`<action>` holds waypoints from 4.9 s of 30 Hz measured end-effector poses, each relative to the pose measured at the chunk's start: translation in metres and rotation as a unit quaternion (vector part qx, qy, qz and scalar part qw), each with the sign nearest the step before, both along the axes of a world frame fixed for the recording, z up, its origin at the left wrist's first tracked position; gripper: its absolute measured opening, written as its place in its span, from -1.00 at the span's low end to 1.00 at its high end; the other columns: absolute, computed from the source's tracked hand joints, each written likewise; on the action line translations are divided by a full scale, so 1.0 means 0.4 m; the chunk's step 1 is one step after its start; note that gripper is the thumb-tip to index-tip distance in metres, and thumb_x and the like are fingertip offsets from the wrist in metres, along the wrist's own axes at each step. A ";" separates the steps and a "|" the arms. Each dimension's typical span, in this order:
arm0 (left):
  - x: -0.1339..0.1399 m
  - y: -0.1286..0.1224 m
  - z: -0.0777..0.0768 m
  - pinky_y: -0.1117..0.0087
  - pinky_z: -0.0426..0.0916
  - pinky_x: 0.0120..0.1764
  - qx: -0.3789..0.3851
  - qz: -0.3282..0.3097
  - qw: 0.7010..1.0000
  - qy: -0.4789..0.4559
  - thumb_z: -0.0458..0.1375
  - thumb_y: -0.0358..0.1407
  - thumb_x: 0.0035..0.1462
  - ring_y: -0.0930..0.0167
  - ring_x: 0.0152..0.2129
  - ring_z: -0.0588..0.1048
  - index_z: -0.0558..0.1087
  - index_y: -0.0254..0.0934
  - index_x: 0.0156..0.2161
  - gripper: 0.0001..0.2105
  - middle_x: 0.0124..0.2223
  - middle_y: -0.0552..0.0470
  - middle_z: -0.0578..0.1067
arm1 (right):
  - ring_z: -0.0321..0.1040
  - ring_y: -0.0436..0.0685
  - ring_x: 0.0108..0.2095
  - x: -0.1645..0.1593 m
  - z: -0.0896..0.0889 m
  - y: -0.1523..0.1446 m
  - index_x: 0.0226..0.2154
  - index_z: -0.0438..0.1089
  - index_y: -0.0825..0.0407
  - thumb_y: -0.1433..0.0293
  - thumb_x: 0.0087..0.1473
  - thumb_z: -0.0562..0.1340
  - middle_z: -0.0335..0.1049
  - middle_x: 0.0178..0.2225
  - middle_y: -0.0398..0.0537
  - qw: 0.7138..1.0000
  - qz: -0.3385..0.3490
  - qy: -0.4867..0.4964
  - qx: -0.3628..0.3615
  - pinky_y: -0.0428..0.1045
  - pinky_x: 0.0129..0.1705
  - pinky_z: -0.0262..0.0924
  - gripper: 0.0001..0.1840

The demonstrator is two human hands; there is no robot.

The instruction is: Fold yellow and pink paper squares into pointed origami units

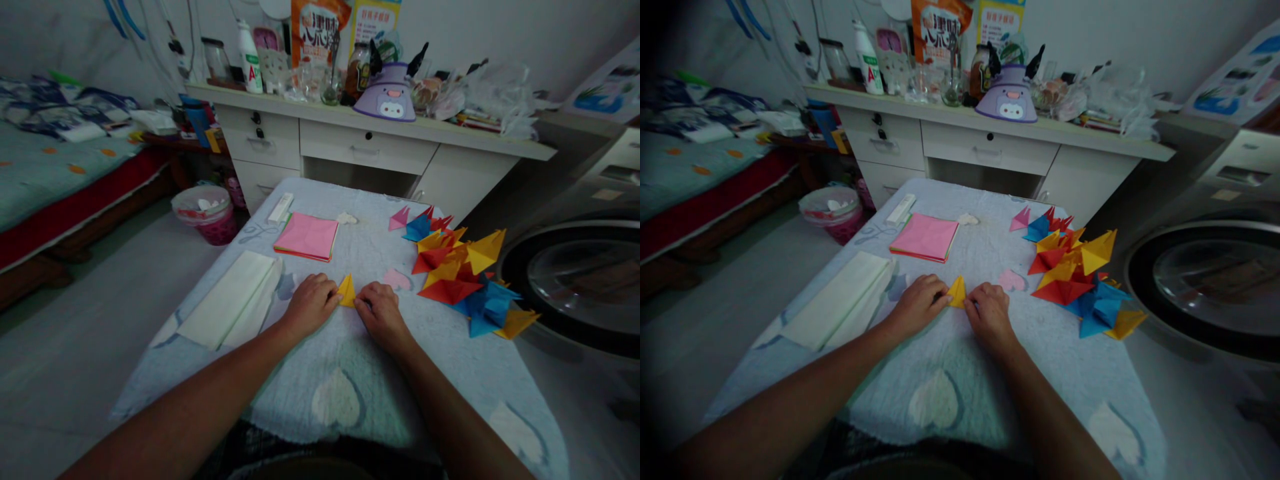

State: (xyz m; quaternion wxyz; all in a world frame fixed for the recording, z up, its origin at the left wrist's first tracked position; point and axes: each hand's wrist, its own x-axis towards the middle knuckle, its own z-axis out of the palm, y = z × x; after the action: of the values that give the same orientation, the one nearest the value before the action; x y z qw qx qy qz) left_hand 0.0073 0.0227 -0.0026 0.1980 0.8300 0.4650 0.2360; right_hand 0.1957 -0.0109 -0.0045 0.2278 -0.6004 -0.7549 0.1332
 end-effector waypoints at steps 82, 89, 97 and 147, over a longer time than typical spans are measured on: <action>-0.027 0.008 0.009 0.26 0.28 -0.07 -0.061 -0.021 0.997 -0.052 0.19 -0.37 0.01 0.30 -0.18 0.40 0.49 -0.23 -0.24 -0.84 -0.19 0.01 0.47 | 0.19 0.22 -0.08 -0.010 0.014 -0.019 -0.25 0.41 0.00 0.39 0.04 0.19 0.34 -0.15 0.01 0.999 -0.006 0.047 0.002 0.15 -0.01 0.07 -0.83; -0.018 0.010 0.013 0.32 0.25 -0.18 -0.056 -0.026 0.998 -0.031 0.18 -0.35 0.08 0.33 -0.25 0.42 0.50 -0.23 -0.33 -0.94 -0.28 0.03 0.48 | 0.19 0.21 -0.10 -0.009 0.010 -0.014 -0.33 0.41 -0.01 0.43 0.05 0.20 0.35 -0.20 -0.02 0.999 -0.010 0.043 0.000 0.13 -0.04 0.06 -0.91; -0.008 0.004 0.014 0.36 0.21 -0.26 -0.049 -0.054 0.997 -0.040 0.16 -0.29 0.11 0.36 -0.33 0.38 0.45 -0.24 -0.39 -0.91 -0.37 0.06 0.44 | 0.21 0.20 -0.14 -0.010 0.014 -0.015 -0.36 0.39 -0.01 0.43 0.05 0.20 0.36 -0.24 -0.03 0.998 0.005 0.060 0.006 0.12 -0.05 0.09 -0.94; -0.009 -0.013 0.035 0.33 0.38 -0.12 -0.020 -0.074 0.972 -0.220 0.17 -0.53 -0.04 0.34 -0.05 0.39 0.36 -0.18 0.03 -0.52 0.13 -0.07 0.32 | 0.19 0.14 -0.28 0.001 0.042 -0.033 -0.34 0.34 0.03 0.50 0.06 0.18 0.31 -0.34 -0.05 0.979 0.047 0.092 0.175 0.07 -0.22 0.08 -0.93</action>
State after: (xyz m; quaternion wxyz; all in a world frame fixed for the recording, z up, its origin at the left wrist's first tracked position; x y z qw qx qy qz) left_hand 0.0037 0.0176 0.0114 0.3289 0.7854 0.3521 0.3886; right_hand 0.1959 -0.0241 0.0124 0.3915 -0.4999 -0.7699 0.0643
